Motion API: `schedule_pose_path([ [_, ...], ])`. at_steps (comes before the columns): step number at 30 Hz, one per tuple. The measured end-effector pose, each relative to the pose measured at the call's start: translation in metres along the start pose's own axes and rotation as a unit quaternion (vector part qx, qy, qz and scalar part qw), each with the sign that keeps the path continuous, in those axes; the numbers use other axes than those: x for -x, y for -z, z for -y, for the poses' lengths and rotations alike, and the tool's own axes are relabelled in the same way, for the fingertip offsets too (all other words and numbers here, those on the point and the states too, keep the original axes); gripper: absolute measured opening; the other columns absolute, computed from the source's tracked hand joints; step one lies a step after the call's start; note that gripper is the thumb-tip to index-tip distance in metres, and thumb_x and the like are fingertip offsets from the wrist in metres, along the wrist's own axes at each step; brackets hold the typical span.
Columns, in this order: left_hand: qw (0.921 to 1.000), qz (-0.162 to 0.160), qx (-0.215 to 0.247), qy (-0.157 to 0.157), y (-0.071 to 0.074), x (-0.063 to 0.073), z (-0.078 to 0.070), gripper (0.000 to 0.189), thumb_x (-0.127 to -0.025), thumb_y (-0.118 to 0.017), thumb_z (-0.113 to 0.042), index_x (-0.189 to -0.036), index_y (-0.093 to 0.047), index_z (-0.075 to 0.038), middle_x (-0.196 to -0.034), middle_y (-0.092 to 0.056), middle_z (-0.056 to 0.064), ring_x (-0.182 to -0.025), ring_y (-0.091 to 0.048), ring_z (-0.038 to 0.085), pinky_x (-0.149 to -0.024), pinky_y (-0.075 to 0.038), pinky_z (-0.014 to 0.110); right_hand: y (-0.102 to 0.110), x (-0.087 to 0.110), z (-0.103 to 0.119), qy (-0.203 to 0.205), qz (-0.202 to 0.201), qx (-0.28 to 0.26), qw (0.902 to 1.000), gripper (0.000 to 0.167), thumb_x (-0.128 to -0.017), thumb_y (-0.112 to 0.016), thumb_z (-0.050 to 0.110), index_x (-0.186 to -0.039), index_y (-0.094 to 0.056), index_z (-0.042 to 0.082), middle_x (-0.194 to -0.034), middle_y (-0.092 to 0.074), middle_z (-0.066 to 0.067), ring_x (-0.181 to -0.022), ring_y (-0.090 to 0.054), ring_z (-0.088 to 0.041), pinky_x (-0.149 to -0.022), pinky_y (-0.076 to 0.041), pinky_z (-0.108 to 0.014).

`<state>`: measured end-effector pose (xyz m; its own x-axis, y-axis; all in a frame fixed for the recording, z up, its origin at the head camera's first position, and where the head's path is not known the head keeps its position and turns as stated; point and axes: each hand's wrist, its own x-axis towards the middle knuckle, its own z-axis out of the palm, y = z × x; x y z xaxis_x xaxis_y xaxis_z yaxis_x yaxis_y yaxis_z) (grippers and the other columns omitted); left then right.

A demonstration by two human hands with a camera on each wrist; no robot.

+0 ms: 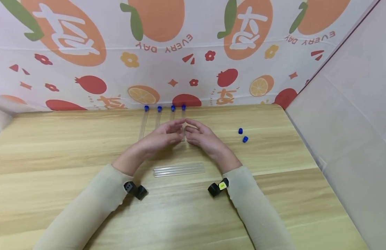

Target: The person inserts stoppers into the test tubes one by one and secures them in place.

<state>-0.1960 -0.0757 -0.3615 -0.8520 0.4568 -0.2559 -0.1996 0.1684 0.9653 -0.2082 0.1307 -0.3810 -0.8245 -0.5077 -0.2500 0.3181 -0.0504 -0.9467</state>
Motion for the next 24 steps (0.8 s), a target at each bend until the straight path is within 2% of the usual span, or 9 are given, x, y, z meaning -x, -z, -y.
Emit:
schedule_pose_path([
  [5, 0.9998, -0.001, -0.018, -0.006, -0.001, 0.001, -0.002, 0.067, -0.1, -0.058, -0.018, -0.158, -0.026, -0.016, -0.164, -0.022, 0.013, -0.152, -0.02, 0.029, -0.121, -0.024, 0.046, 0.0, 0.002, 0.001, 0.0, -0.005, -0.003, 1.0, 0.064, -0.101, -0.051, -0.001, -0.158, -0.027, 0.015, -0.159, -0.034, -0.015, -0.143, -0.04, -0.028, -0.115, -0.036, -0.044],
  [9, 0.9989, -0.006, -0.043, -0.02, 0.003, 0.009, -0.009, 0.065, -0.101, -0.058, -0.021, -0.158, -0.028, -0.016, -0.163, -0.025, 0.014, -0.149, -0.026, 0.031, -0.118, -0.03, 0.046, 0.001, 0.004, 0.004, 0.003, -0.02, 0.012, 0.9997, 0.064, -0.1, -0.055, 0.002, -0.157, -0.029, 0.014, -0.157, -0.038, -0.016, -0.141, -0.042, -0.029, -0.114, -0.038, -0.044],
  [15, 0.9926, 0.012, -0.091, -0.079, 0.008, 0.025, -0.028, 0.051, -0.103, -0.055, -0.017, -0.151, -0.04, -0.011, -0.145, -0.05, 0.013, -0.132, -0.051, 0.033, -0.106, -0.046, 0.049, 0.014, 0.009, 0.016, 0.027, -0.05, 0.1, 0.9933, 0.056, -0.101, -0.058, 0.013, -0.153, -0.036, 0.014, -0.151, -0.045, -0.018, -0.134, -0.049, -0.035, -0.11, -0.043, -0.047],
  [17, 0.9846, 0.019, -0.137, -0.107, 0.006, 0.029, -0.033, 0.045, -0.103, -0.055, -0.015, -0.146, -0.047, -0.009, -0.136, -0.058, 0.012, -0.124, -0.057, 0.031, -0.102, -0.049, 0.046, 0.02, 0.011, 0.021, 0.041, -0.061, 0.144, 0.9868, 0.053, -0.102, -0.057, 0.015, -0.151, -0.039, 0.015, -0.148, -0.047, -0.019, -0.131, -0.052, -0.035, -0.107, -0.046, -0.047],
  [19, 0.9714, 0.03, -0.197, -0.128, 0.001, 0.032, -0.036, 0.04, -0.103, -0.055, -0.015, -0.142, -0.052, -0.007, -0.128, -0.063, 0.011, -0.114, -0.062, 0.028, -0.096, -0.053, 0.044, 0.026, 0.014, 0.026, 0.054, -0.072, 0.181, 0.9793, 0.05, -0.102, -0.056, 0.015, -0.15, -0.041, 0.014, -0.145, -0.05, -0.019, -0.129, -0.054, -0.035, -0.104, -0.048, -0.047],
  [21, 0.952, 0.043, -0.268, -0.142, -0.007, 0.035, -0.039, 0.037, -0.102, -0.056, -0.016, -0.138, -0.056, -0.007, -0.121, -0.067, 0.009, -0.107, -0.065, 0.024, -0.092, -0.055, 0.04, 0.031, 0.016, 0.031, 0.065, -0.085, 0.213, 0.9711, 0.047, -0.102, -0.056, 0.015, -0.148, -0.044, 0.013, -0.143, -0.052, -0.02, -0.126, -0.055, -0.034, -0.101, -0.051, -0.046],
  [22, 0.9397, 0.048, -0.306, -0.146, -0.01, 0.037, -0.04, 0.035, -0.102, -0.057, -0.017, -0.136, -0.059, -0.007, -0.117, -0.069, 0.007, -0.103, -0.066, 0.02, -0.09, -0.055, 0.037, 0.034, 0.017, 0.033, 0.07, -0.093, 0.229, 0.9664, 0.046, -0.102, -0.056, 0.016, -0.147, -0.045, 0.013, -0.141, -0.053, -0.02, -0.125, -0.056, -0.032, -0.099, -0.052, -0.045],
  [24, 0.9219, 0.06, -0.355, -0.144, -0.017, 0.04, -0.042, 0.032, -0.102, -0.059, -0.019, -0.131, -0.063, -0.008, -0.109, -0.071, 0.003, -0.095, -0.066, 0.015, -0.085, -0.055, 0.033, 0.038, 0.02, 0.037, 0.08, -0.109, 0.253, 0.958, 0.045, -0.101, -0.057, 0.015, -0.145, -0.048, 0.011, -0.138, -0.056, -0.02, -0.121, -0.058, -0.031, -0.096, -0.054, -0.042],
])
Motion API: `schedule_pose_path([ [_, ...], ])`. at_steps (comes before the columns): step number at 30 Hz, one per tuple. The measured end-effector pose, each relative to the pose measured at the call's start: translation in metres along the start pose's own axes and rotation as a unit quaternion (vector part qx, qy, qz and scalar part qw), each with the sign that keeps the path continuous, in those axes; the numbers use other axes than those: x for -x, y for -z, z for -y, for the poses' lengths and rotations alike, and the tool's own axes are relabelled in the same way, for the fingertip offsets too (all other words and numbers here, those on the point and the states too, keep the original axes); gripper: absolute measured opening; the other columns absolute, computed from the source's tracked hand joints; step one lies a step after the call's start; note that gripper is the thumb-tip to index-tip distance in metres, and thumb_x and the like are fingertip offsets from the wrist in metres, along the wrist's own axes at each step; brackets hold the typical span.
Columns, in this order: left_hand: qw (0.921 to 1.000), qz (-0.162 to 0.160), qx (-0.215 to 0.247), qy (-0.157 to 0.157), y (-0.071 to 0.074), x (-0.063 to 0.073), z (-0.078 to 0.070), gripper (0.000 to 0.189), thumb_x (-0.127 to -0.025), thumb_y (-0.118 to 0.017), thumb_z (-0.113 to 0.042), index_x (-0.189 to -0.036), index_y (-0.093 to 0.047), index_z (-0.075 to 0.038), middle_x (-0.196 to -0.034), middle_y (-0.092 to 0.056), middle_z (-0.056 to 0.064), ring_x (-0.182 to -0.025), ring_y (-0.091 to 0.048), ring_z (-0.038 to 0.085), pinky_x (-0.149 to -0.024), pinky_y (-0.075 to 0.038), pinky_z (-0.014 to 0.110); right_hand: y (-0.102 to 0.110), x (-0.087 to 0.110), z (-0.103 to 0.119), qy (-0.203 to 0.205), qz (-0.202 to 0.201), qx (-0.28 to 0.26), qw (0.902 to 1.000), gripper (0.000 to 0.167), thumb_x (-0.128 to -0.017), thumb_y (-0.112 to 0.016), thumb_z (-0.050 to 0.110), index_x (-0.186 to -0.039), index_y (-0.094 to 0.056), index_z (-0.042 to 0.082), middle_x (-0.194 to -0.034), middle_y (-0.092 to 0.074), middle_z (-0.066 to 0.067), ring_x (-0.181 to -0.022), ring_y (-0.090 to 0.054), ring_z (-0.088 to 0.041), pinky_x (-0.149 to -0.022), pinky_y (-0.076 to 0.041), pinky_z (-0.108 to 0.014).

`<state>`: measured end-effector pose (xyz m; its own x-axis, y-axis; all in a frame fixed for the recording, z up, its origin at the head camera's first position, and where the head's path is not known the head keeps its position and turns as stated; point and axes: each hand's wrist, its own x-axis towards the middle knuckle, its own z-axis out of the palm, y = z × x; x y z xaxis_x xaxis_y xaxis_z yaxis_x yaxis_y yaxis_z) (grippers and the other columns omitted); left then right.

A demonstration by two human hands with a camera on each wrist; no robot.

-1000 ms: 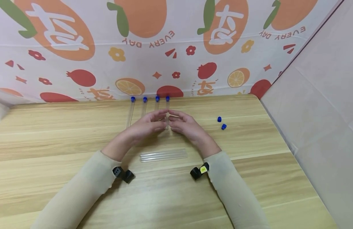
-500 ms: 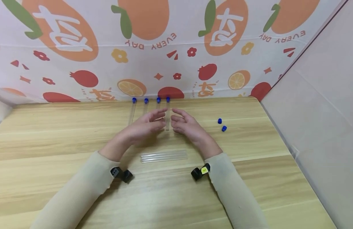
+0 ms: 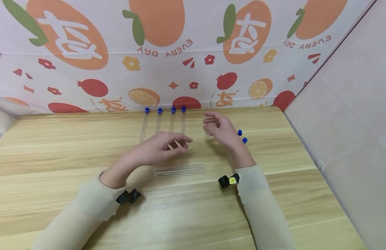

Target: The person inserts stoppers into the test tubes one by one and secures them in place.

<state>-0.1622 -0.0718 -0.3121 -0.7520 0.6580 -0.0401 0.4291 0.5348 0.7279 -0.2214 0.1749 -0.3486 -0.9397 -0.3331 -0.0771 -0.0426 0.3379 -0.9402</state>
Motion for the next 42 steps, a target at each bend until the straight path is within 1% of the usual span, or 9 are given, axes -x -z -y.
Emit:
schedule_pose_path([
  [4, 0.9975, 0.015, -0.069, 0.001, -0.007, 0.003, -0.007, 0.022, -0.099, -0.062, -0.017, -0.119, -0.07, -0.009, -0.099, -0.072, -0.003, -0.086, -0.065, 0.008, -0.08, -0.055, 0.029, 0.011, 0.002, -0.001, 0.01, -0.042, 0.063, 0.997, 0.045, -0.099, -0.06, 0.016, -0.143, -0.051, 0.012, -0.133, -0.06, -0.019, -0.113, -0.06, -0.028, -0.09, -0.053, -0.037],
  [8, 0.9934, 0.024, -0.112, 0.004, -0.012, 0.006, -0.01, 0.012, -0.097, -0.064, -0.013, -0.105, -0.073, -0.012, -0.095, -0.071, -0.005, -0.082, -0.061, 0.008, -0.076, -0.053, 0.029, 0.025, 0.004, -0.005, 0.006, -0.084, 0.149, 0.9853, 0.049, -0.098, -0.063, 0.019, -0.145, -0.05, 0.017, -0.129, -0.063, -0.016, -0.112, -0.061, -0.027, -0.087, -0.052, -0.041],
  [14, 0.9825, 0.06, -0.176, -0.007, -0.025, 0.011, -0.019, 0.011, -0.094, -0.069, -0.015, -0.084, -0.066, -0.02, -0.077, -0.059, -0.011, -0.072, -0.053, 0.009, -0.067, -0.047, 0.027, 0.052, 0.013, -0.008, -0.021, -0.114, 0.311, 0.9433, 0.046, -0.096, -0.065, 0.026, -0.139, -0.055, 0.013, -0.128, -0.062, -0.016, -0.117, -0.058, -0.035, -0.096, -0.048, -0.053],
  [17, 0.9728, 0.07, -0.22, -0.018, -0.032, 0.013, -0.022, 0.018, -0.091, -0.071, -0.015, -0.077, -0.063, -0.022, -0.071, -0.054, -0.011, -0.068, -0.05, 0.009, -0.063, -0.043, 0.027, 0.065, 0.02, -0.009, -0.056, -0.096, 0.36, 0.9262, 0.042, -0.095, -0.066, 0.029, -0.132, -0.059, 0.01, -0.128, -0.061, -0.018, -0.118, -0.055, -0.038, -0.097, -0.046, -0.056],
  [20, 0.9633, 0.069, -0.259, -0.02, -0.04, 0.015, -0.024, 0.02, -0.089, -0.072, -0.013, -0.074, -0.062, -0.021, -0.069, -0.053, -0.01, -0.067, -0.049, 0.011, -0.061, -0.042, 0.028, 0.076, 0.025, -0.011, -0.105, -0.06, 0.381, 0.9167, 0.044, -0.093, -0.068, 0.033, -0.128, -0.061, 0.008, -0.126, -0.06, -0.019, -0.113, -0.055, -0.038, -0.093, -0.047, -0.056],
  [25, 0.9546, 0.057, -0.292, -0.009, -0.046, 0.017, -0.026, 0.018, -0.089, -0.072, -0.013, -0.075, -0.063, -0.019, -0.072, -0.056, -0.008, -0.067, -0.05, 0.012, -0.059, -0.043, 0.031, 0.087, 0.033, -0.015, -0.19, -0.011, 0.375, 0.9074, 0.049, -0.087, -0.075, 0.039, -0.121, -0.059, 0.009, -0.118, -0.06, -0.017, -0.104, -0.053, -0.035, -0.081, -0.048, -0.047],
  [28, 0.9534, 0.05, -0.298, -0.006, -0.047, 0.018, -0.027, 0.017, -0.09, -0.071, -0.012, -0.075, -0.063, -0.018, -0.072, -0.057, -0.007, -0.066, -0.05, 0.013, -0.058, -0.043, 0.032, 0.09, 0.035, -0.016, -0.213, 0.0, 0.373, 0.9032, 0.047, -0.084, -0.078, 0.038, -0.116, -0.059, 0.009, -0.113, -0.059, -0.016, -0.102, -0.05, -0.035, -0.077, -0.046, -0.043],
  [37, 0.9485, 0.064, -0.31, 0.005, -0.051, 0.018, -0.027, 0.017, -0.086, -0.075, -0.009, -0.076, -0.063, -0.017, -0.072, -0.058, -0.006, -0.065, -0.051, 0.011, -0.058, -0.045, 0.031, 0.096, 0.032, -0.031, -0.197, 0.013, 0.387, 0.9006, 0.039, -0.083, -0.082, 0.027, -0.116, -0.066, 0.014, -0.134, -0.051, -0.021, -0.114, -0.042, -0.04, -0.092, -0.045, -0.059],
  [42, 0.9472, 0.069, -0.313, 0.004, -0.053, 0.018, -0.028, 0.019, -0.084, -0.076, -0.008, -0.074, -0.061, -0.017, -0.071, -0.057, -0.005, -0.064, -0.05, 0.012, -0.056, -0.045, 0.032, 0.097, 0.031, -0.038, -0.184, 0.011, 0.379, 0.9066, 0.034, -0.082, -0.082, 0.024, -0.111, -0.067, 0.013, -0.132, -0.051, -0.022, -0.114, -0.04, -0.041, -0.095, -0.042, -0.06],
])
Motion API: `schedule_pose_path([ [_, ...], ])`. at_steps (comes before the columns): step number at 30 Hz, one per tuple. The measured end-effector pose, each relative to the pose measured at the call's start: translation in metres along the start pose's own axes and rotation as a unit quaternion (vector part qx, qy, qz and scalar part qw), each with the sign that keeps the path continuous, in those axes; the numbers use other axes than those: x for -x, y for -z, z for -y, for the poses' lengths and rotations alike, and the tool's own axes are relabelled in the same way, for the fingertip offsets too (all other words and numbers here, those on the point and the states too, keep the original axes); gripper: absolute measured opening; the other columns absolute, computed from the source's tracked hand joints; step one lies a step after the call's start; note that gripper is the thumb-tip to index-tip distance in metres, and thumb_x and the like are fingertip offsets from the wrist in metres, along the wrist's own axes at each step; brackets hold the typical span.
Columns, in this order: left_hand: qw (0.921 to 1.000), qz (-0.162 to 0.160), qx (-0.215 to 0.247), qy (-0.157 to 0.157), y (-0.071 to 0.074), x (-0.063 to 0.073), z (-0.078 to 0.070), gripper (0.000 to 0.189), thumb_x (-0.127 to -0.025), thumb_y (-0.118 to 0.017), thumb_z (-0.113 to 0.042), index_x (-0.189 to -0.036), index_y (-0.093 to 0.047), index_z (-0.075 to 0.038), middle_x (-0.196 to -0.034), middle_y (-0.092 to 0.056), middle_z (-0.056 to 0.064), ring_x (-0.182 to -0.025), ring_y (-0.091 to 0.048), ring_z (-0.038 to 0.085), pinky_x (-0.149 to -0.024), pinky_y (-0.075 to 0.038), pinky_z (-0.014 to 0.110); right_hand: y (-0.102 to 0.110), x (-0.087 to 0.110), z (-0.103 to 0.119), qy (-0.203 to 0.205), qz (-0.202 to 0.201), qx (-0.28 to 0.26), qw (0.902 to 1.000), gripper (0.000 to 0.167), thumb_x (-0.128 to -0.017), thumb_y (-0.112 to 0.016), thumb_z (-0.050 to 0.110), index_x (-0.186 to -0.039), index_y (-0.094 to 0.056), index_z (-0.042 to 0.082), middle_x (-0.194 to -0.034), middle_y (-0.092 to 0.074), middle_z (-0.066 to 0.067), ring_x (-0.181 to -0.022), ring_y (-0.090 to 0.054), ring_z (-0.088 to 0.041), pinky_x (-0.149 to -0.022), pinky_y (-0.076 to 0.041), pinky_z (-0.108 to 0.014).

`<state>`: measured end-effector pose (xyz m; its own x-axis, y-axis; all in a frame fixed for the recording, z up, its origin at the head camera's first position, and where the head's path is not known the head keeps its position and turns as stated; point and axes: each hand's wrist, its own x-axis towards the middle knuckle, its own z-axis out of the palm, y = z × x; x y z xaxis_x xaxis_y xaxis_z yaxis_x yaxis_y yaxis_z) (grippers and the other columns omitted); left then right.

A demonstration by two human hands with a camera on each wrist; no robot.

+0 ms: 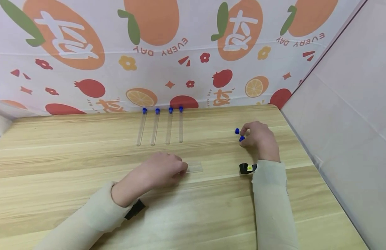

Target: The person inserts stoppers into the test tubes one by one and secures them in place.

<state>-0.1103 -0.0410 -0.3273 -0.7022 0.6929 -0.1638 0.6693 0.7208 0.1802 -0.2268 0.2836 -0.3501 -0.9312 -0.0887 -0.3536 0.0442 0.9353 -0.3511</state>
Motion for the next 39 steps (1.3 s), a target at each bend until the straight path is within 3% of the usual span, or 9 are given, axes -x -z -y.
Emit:
schedule_pose_path([
  [6, 1.0, -0.006, 0.001, 0.003, -0.0007, -0.0016, 0.0008, 0.022, -0.086, -0.074, -0.008, -0.072, -0.06, -0.017, -0.069, -0.055, -0.006, -0.063, -0.049, 0.012, -0.057, -0.045, 0.03, -0.0009, -0.0014, -0.0003, 0.007, 0.002, -0.01, 0.9999, 0.028, -0.082, -0.082, 0.023, -0.105, -0.068, 0.013, -0.128, -0.052, -0.021, -0.114, -0.04, -0.04, -0.097, -0.041, -0.06],
  [15, 0.9996, -0.012, 0.01, 0.025, 0.0008, -0.0062, 0.0039, 0.01, -0.088, -0.074, -0.012, -0.088, -0.065, -0.017, -0.085, -0.063, -0.003, -0.074, -0.058, 0.017, -0.065, -0.051, 0.036, 0.0002, -0.0018, -0.0013, 0.016, 0.005, -0.01, 0.9998, 0.026, -0.083, -0.082, 0.025, -0.1, -0.067, 0.012, -0.124, -0.054, -0.02, -0.111, -0.041, -0.038, -0.096, -0.04, -0.059],
  [22, 0.9996, -0.018, 0.001, 0.023, -0.0004, -0.0066, 0.0044, 0.012, -0.087, -0.076, -0.014, -0.085, -0.065, -0.017, -0.082, -0.062, -0.004, -0.069, -0.054, 0.015, -0.062, -0.049, 0.035, -0.0001, -0.0013, 0.0021, 0.017, 0.001, -0.008, 0.9998, 0.028, -0.084, -0.081, 0.03, -0.097, -0.065, 0.012, -0.119, -0.055, -0.019, -0.108, -0.043, -0.037, -0.091, -0.042, -0.055],
  [32, 0.9993, -0.01, -0.029, 0.021, -0.0058, -0.0077, 0.003, 0.019, -0.085, -0.069, 0.0, -0.081, -0.062, -0.018, -0.078, -0.061, -0.002, -0.067, -0.053, 0.015, -0.06, -0.049, 0.035, -0.0024, -0.0018, 0.0011, 0.007, -0.002, -0.011, 0.9999, 0.028, -0.084, -0.08, 0.031, -0.097, -0.064, 0.012, -0.117, -0.056, -0.018, -0.107, -0.045, -0.037, -0.09, -0.043, -0.053],
  [39, 0.9993, -0.023, -0.028, 0.005, -0.0061, -0.0067, 0.0024, 0.018, -0.09, -0.067, -0.004, -0.08, -0.063, -0.018, -0.076, -0.061, -0.003, -0.064, -0.051, 0.013, -0.058, -0.048, 0.034, -0.0027, -0.0006, 0.0027, -0.004, -0.001, -0.014, 0.9999, 0.028, -0.087, -0.077, 0.036, -0.096, -0.064, 0.013, -0.109, -0.058, -0.015, -0.104, -0.047, -0.034, -0.081, -0.043, -0.045],
])
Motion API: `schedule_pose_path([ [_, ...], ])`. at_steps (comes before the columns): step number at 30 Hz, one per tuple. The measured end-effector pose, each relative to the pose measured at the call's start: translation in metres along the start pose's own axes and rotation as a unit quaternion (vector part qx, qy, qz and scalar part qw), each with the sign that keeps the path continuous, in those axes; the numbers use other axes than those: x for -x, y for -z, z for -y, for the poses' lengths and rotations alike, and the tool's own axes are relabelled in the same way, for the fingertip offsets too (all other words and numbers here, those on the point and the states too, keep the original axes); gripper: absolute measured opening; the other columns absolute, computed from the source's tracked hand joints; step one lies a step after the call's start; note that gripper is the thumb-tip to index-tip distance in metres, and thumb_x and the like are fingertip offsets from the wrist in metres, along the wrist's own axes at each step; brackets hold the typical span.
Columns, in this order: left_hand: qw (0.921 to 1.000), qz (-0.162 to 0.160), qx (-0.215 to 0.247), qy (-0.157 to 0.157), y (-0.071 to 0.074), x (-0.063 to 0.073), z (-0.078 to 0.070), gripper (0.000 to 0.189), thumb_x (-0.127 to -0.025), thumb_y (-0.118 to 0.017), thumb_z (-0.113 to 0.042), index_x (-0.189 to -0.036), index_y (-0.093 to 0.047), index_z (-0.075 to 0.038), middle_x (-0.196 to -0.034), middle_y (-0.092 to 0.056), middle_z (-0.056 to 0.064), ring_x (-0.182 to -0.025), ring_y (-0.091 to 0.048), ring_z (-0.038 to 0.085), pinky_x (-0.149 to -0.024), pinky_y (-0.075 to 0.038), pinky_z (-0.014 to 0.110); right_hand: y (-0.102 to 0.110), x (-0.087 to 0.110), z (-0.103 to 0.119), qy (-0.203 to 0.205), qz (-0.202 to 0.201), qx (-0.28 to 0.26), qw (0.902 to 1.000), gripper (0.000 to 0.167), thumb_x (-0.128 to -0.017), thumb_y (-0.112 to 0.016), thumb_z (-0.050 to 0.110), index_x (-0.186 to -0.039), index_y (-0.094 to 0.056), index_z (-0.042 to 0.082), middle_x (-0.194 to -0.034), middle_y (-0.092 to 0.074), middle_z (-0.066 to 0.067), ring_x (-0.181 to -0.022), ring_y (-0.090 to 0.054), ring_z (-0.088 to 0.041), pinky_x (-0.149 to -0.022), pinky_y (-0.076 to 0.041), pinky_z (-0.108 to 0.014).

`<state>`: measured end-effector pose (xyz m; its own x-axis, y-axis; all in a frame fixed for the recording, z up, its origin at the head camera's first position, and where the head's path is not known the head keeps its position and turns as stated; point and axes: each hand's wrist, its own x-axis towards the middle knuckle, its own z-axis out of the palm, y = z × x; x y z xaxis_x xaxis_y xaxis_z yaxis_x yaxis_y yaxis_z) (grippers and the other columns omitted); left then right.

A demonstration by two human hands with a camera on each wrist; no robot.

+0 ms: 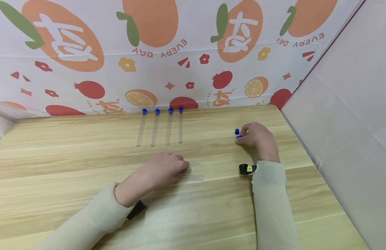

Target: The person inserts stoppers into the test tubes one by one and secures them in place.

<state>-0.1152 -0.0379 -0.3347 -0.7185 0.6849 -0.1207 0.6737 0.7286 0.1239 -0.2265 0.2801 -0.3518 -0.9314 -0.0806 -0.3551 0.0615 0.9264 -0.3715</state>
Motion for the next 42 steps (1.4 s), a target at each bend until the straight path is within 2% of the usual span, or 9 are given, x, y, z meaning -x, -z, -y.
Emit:
schedule_pose_path([
  [4, 0.9998, 0.009, 0.019, 0.0, 0.002, 0.0, 0.001, 0.016, -0.091, -0.068, -0.009, -0.081, -0.062, -0.019, -0.076, -0.059, -0.004, -0.065, -0.05, 0.013, -0.059, -0.046, 0.033, 0.0, 0.001, 0.001, -0.002, 0.0, 0.003, 1.0, 0.029, -0.088, -0.076, 0.04, -0.094, -0.064, 0.013, -0.105, -0.059, -0.013, -0.1, -0.048, -0.032, -0.076, -0.041, -0.041],
  [10, 0.9959, 0.019, 0.089, -0.001, 0.012, 0.001, 0.008, 0.01, -0.089, -0.063, -0.009, -0.092, -0.067, -0.018, -0.084, -0.06, -0.005, -0.071, -0.054, 0.013, -0.066, -0.048, 0.032, 0.002, 0.003, 0.003, 0.003, 0.0, 0.008, 1.0, 0.029, -0.091, -0.071, 0.041, -0.095, -0.063, 0.013, -0.1, -0.058, -0.012, -0.099, -0.049, -0.032, -0.074, -0.041, -0.04],
  [15, 0.9936, 0.005, 0.113, 0.0, 0.024, 0.003, 0.017, 0.018, -0.087, -0.064, -0.009, -0.102, -0.07, -0.018, -0.086, -0.061, -0.006, -0.074, -0.054, 0.012, -0.066, -0.048, 0.031, 0.006, 0.006, 0.01, 0.012, -0.011, 0.009, 0.9998, 0.03, -0.095, -0.065, 0.043, -0.099, -0.064, 0.013, -0.102, -0.059, -0.012, -0.099, -0.05, -0.032, -0.075, -0.043, -0.042],
  [21, 0.9892, -0.029, 0.144, -0.003, 0.03, 0.004, 0.03, 0.015, -0.091, -0.064, -0.011, -0.105, -0.069, -0.017, -0.091, -0.062, -0.006, -0.074, -0.054, 0.012, -0.066, -0.048, 0.029, 0.008, 0.012, 0.025, 0.05, -0.032, 0.021, 0.998, 0.029, -0.096, -0.062, 0.045, -0.103, -0.066, 0.016, -0.109, -0.062, -0.012, -0.097, -0.051, -0.031, -0.077, -0.043, -0.042],
  [26, 0.9807, -0.049, 0.189, -0.011, 0.031, 0.004, 0.04, 0.015, -0.092, -0.063, -0.01, -0.105, -0.069, -0.015, -0.092, -0.065, -0.006, -0.076, -0.057, 0.01, -0.07, -0.05, 0.029, 0.007, 0.014, 0.039, 0.109, -0.056, 0.011, 0.9924, 0.028, -0.098, -0.06, 0.043, -0.106, -0.069, 0.017, -0.117, -0.064, -0.011, -0.103, -0.054, -0.032, -0.085, -0.046, -0.048],
  [30, 0.9676, -0.061, 0.245, -0.011, 0.032, 0.002, 0.046, 0.017, -0.092, -0.063, -0.009, -0.107, -0.069, -0.014, -0.091, -0.064, -0.006, -0.078, -0.061, 0.01, -0.072, -0.052, 0.028, 0.006, 0.016, 0.052, 0.165, -0.077, -0.011, 0.9832, 0.026, -0.099, -0.061, 0.038, -0.109, -0.071, 0.017, -0.12, -0.067, -0.008, -0.116, -0.056, -0.034, -0.097, -0.046, -0.054],
  [33, 0.9531, -0.064, 0.296, -0.013, 0.032, 0.001, 0.049, 0.016, -0.094, -0.062, -0.008, -0.109, -0.068, -0.012, -0.091, -0.065, -0.005, -0.08, -0.063, 0.012, -0.073, -0.054, 0.027, 0.005, 0.018, 0.063, 0.201, -0.095, -0.031, 0.9746, 0.024, -0.099, -0.062, 0.035, -0.109, -0.072, 0.016, -0.116, -0.07, -0.005, -0.117, -0.058, -0.034, -0.098, -0.048, -0.053],
  [39, 0.9124, -0.052, 0.406, -0.014, 0.033, 0.0, 0.051, 0.016, -0.097, -0.063, -0.012, -0.112, -0.067, -0.012, -0.099, -0.066, 0.0, -0.086, -0.064, 0.018, -0.079, -0.055, 0.03, 0.001, 0.027, 0.086, 0.25, -0.133, -0.099, 0.954, 0.023, -0.093, -0.072, 0.033, -0.11, -0.073, 0.017, -0.105, -0.073, 0.002, -0.103, -0.066, -0.019, -0.086, -0.056, -0.041],
  [42, 0.891, -0.043, 0.452, -0.002, 0.035, 0.0, 0.052, 0.017, -0.097, -0.063, -0.014, -0.114, -0.066, -0.011, -0.102, -0.066, 0.003, -0.081, -0.063, 0.023, -0.075, -0.055, 0.034, 0.001, 0.033, 0.094, 0.262, -0.155, -0.138, 0.9423, 0.026, -0.089, -0.077, 0.031, -0.11, -0.072, 0.016, -0.099, -0.073, 0.002, -0.093, -0.067, -0.014, -0.082, -0.057, -0.036],
])
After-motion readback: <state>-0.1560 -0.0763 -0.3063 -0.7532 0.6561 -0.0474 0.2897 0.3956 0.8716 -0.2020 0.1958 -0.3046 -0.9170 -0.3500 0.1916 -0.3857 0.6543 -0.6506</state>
